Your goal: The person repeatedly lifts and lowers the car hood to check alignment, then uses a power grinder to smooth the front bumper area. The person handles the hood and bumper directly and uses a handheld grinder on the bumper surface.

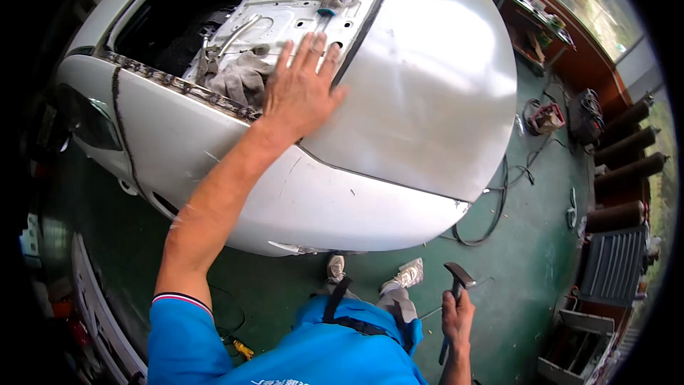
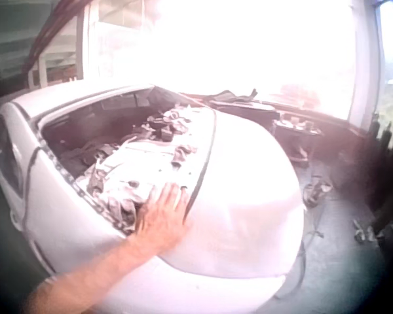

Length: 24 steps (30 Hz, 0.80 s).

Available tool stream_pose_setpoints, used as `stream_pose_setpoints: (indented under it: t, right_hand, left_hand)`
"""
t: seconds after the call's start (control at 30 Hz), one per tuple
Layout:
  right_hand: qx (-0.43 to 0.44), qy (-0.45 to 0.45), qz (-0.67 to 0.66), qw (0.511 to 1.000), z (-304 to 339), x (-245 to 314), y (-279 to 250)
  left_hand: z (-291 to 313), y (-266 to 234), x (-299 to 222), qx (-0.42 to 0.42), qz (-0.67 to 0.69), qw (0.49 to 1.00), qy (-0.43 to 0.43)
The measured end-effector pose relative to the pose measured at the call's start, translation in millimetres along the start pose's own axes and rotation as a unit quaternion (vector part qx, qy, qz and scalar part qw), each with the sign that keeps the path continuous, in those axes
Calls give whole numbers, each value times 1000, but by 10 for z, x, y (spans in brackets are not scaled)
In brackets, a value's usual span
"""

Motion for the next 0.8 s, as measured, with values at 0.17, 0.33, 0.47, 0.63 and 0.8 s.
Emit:
stream_pose_setpoints:
  t: [0.17,0.33,0.47,0.63,0.8]
  right_hand:
    - [-5,34,-22,999,213,-44,310]
    - [-8,-15,1,1000,163,75,419]
    - [3,28,-33,999,92,-40,500]
    - [-5,68,-69,995,-14,-433,534]
    - [-5,35,7,999,-59,-405,324]
  left_hand:
    - [-69,-270,-265,-75,89,992,48]
    - [46,82,-642,31,154,981,111]
    - [5,102,-606,24,168,982,84]
    - [-21,-58,-661,5,162,983,91]
    - [-48,-93,-602,4,145,987,62]
Point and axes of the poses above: each hand's wrist, its own z-axis away from the middle knuckle, its own y-axis out of the palm, x = y × z, the point moved 9 cm from there along -z, towards the middle knuckle, and after that the axes turned 7 degrees about -z, right-handed, at the moved point
